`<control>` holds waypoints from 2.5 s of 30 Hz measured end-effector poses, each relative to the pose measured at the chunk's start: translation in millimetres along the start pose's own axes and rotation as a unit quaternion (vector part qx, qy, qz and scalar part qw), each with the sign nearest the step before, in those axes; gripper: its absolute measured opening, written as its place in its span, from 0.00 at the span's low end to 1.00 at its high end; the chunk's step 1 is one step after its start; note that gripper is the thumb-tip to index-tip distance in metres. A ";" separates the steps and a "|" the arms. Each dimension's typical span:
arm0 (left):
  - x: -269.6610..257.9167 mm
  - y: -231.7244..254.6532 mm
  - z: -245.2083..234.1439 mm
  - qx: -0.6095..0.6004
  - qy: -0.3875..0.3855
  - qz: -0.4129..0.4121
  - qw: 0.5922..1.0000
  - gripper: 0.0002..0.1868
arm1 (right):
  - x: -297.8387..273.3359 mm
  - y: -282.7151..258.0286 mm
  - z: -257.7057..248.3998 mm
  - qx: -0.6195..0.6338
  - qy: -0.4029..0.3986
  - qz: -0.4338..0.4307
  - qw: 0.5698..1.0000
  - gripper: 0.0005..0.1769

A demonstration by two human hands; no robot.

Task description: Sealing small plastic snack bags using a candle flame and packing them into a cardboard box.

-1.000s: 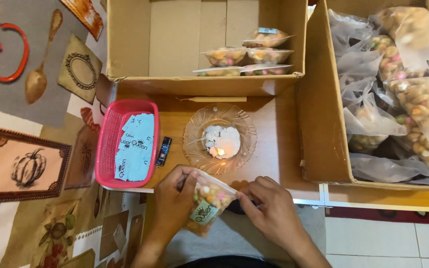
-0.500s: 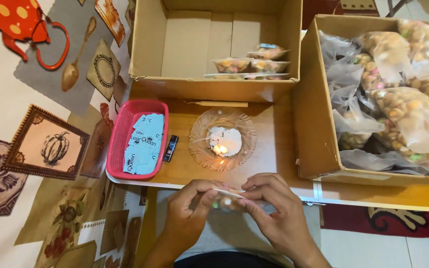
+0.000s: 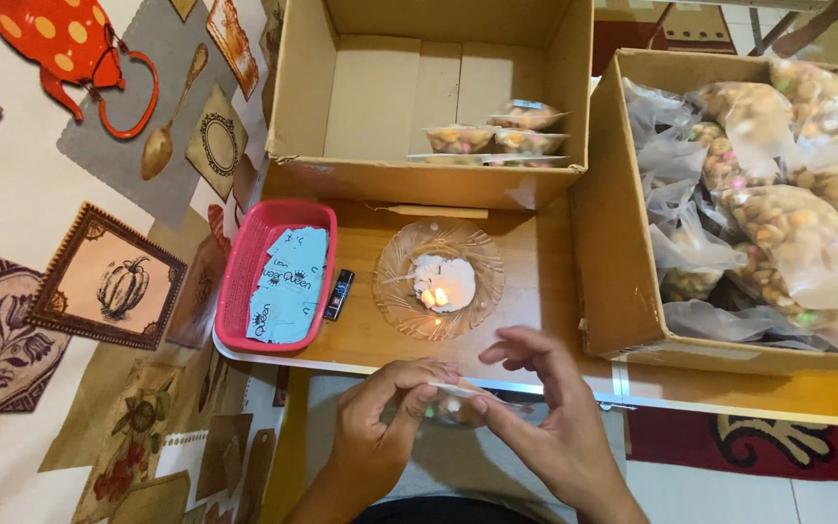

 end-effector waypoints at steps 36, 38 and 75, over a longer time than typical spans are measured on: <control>1.6 -12.8 -1.9 -0.008 0.009 -0.016 1.000 0.13 | 1.8 -29.1 19.4 -0.163 0.001 -0.119 0.979 0.27; -2.2 -18.9 -5.3 -0.004 0.019 -0.019 1.000 0.12 | 3.9 -24.2 18.9 -0.159 0.006 -0.122 0.980 0.20; -22.0 -82.7 -6.1 -0.110 0.056 -0.259 0.958 0.16 | 23.8 31.2 29.3 -0.080 -0.135 0.092 0.983 0.12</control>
Point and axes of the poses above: each hand's wrist, its own x-axis towards the middle knuckle, its own z-axis out of the palm, y = z × x, the point moved 9 cm from there along x, towards the middle knuckle, and after that the axes turned 15 degrees about z, right-handed, at the moved point
